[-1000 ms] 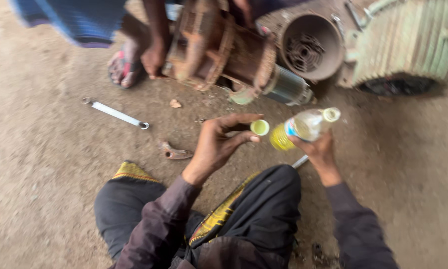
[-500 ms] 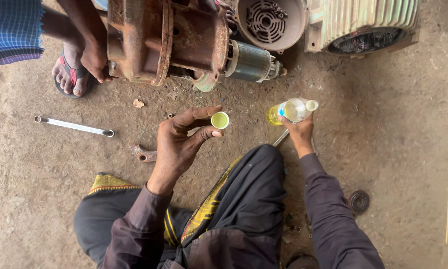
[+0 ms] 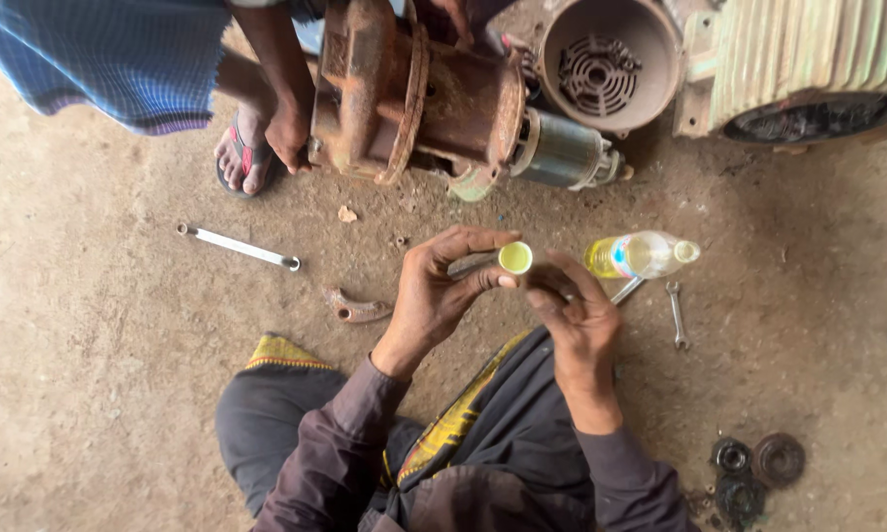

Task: The person sits on the ground and uses a wrench to loosen bolts on a motor housing while another person holds the assembly. The person then uses a hammer to tap the housing and pours oil from a bottle into the motor's opening.

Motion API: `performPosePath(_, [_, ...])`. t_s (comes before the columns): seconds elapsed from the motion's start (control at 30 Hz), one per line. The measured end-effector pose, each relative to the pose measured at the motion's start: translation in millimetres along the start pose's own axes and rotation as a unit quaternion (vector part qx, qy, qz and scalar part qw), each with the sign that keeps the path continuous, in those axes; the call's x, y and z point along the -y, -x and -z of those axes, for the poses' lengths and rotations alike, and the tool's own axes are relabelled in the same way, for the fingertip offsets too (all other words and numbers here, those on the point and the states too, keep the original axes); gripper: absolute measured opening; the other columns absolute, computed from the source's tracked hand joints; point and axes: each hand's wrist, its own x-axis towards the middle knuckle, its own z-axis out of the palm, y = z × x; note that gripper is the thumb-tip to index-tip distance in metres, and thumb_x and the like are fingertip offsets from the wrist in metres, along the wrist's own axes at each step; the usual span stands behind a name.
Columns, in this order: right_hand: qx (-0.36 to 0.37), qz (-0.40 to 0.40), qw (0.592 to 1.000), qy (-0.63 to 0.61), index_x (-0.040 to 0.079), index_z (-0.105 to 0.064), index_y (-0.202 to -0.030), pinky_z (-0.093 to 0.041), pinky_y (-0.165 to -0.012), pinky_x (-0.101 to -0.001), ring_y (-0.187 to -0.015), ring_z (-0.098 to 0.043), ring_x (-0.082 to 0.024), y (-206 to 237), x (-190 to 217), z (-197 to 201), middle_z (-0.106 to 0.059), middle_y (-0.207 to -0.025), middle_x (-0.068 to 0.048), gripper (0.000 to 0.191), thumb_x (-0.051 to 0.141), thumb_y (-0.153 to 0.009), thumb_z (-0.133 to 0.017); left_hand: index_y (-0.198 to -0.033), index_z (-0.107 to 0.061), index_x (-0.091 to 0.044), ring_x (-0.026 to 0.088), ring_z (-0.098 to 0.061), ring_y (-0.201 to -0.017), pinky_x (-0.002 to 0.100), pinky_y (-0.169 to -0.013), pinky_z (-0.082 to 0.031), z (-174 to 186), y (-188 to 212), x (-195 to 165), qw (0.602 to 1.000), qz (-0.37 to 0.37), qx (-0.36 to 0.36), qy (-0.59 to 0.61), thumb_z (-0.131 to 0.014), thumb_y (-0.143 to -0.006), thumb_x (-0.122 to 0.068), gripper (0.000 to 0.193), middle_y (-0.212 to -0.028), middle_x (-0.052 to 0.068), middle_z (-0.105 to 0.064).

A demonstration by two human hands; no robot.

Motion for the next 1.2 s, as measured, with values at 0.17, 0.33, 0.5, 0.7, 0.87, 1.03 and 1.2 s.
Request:
performPosePath(0.17, [0.031,0.035,0.999,0.028,0.005,-0.065,-0.139,-0.057,-0.098,-0.0270,-0.112,-0.069,-0.011,-36.7,17.4,-28.0,-0.073,-0.127,-0.009,0.052,0.016,-0.091,-0.080,-0.121,-0.076,-0.012,0.013,-0.070,-0.104,0.031,-0.094,-0.059,8.3,-2.4,-7.7,1.000,-0.023,-0.015,-0.003,-0.084,-0.082,-0.025,0.042,-0.110,0.001,-0.074])
performPosePath(0.33, [0.061,0.012,0.994,-0.087,0.005,-0.070,-0.132,-0.059,-0.098,-0.0290,-0.108,-0.072,-0.014,-56.8,8.4,-30.1,-0.075,-0.122,-0.011,0.046,0.018,-0.090,-0.084,-0.119,-0.078,-0.016,0.014,-0.070,-0.102,0.032,-0.095,-0.058,19.3,-13.0,-7.1,0.997,-0.049,-0.022,-0.056,-0.085,-0.079,-0.028,0.043,-0.107,0.000,-0.075])
performPosePath(0.5, [0.097,0.001,0.987,-0.129,0.008,-0.072,-0.130,-0.061,-0.095,-0.0306,-0.106,-0.073,-0.015,-73.9,8.8,-31.1,-0.077,-0.120,-0.011,0.043,0.016,-0.090,-0.083,-0.119,-0.078,-0.016,0.014,-0.067,-0.098,0.031,-0.092,-0.057,25.4,-22.0,-2.9,0.998,-0.040,-0.028,-0.039,-0.086,-0.078,-0.028,0.043,-0.103,0.000,-0.071])
performPosePath(0.7, [0.092,-0.082,0.979,-0.161,0.007,-0.073,-0.124,-0.065,-0.090,-0.0346,-0.100,-0.075,-0.016,-82.8,16.6,-36.7,-0.077,-0.112,-0.010,0.035,0.010,-0.090,-0.082,-0.121,-0.077,-0.016,0.013,-0.068,-0.100,0.030,-0.092,-0.058,26.9,-26.3,0.2,0.998,-0.036,-0.045,-0.030,-0.086,-0.079,-0.027,0.044,-0.104,0.000,-0.071])
performPosePath(0.87, [0.101,-0.056,0.987,-0.112,0.008,-0.074,-0.124,-0.066,-0.088,-0.0331,-0.099,-0.075,-0.016,-85.3,17.8,-37.9,-0.078,-0.110,-0.010,0.036,0.008,-0.088,-0.081,-0.124,-0.076,-0.015,0.013,-0.070,-0.100,0.031,-0.092,-0.060,27.4,-27.2,1.9,0.997,-0.048,-0.045,-0.046,-0.085,-0.080,-0.023,0.045,-0.107,0.001,-0.075])
performPosePath(1.03, [0.091,-0.021,0.992,-0.079,0.008,-0.073,-0.123,-0.067,-0.089,-0.0337,-0.098,-0.077,-0.018,-84.4,23.5,-41.3,-0.078,-0.109,-0.011,0.034,0.009,-0.090,-0.080,-0.129,-0.073,-0.015,0.015,-0.073,-0.107,0.031,-0.094,-0.062,30.4,-27.9,0.0,0.998,-0.057,-0.013,-0.024,-0.079,-0.089,-0.018,0.041,-0.116,0.002,-0.075])
performPosePath(1.2, [0.091,-0.009,0.995,-0.039,0.006,-0.070,-0.129,-0.065,-0.090,-0.0328,-0.099,-0.076,-0.019,-84.2,35.6,-48.4,-0.077,-0.110,-0.013,0.042,0.006,-0.089,-0.080,-0.131,-0.071,-0.014,0.015,-0.073,-0.104,0.030,-0.090,-0.062,29.2,-28.1,-7.5,0.998,-0.052,-0.017,-0.045,-0.077,-0.092,-0.015,0.040,-0.115,0.004,-0.074])
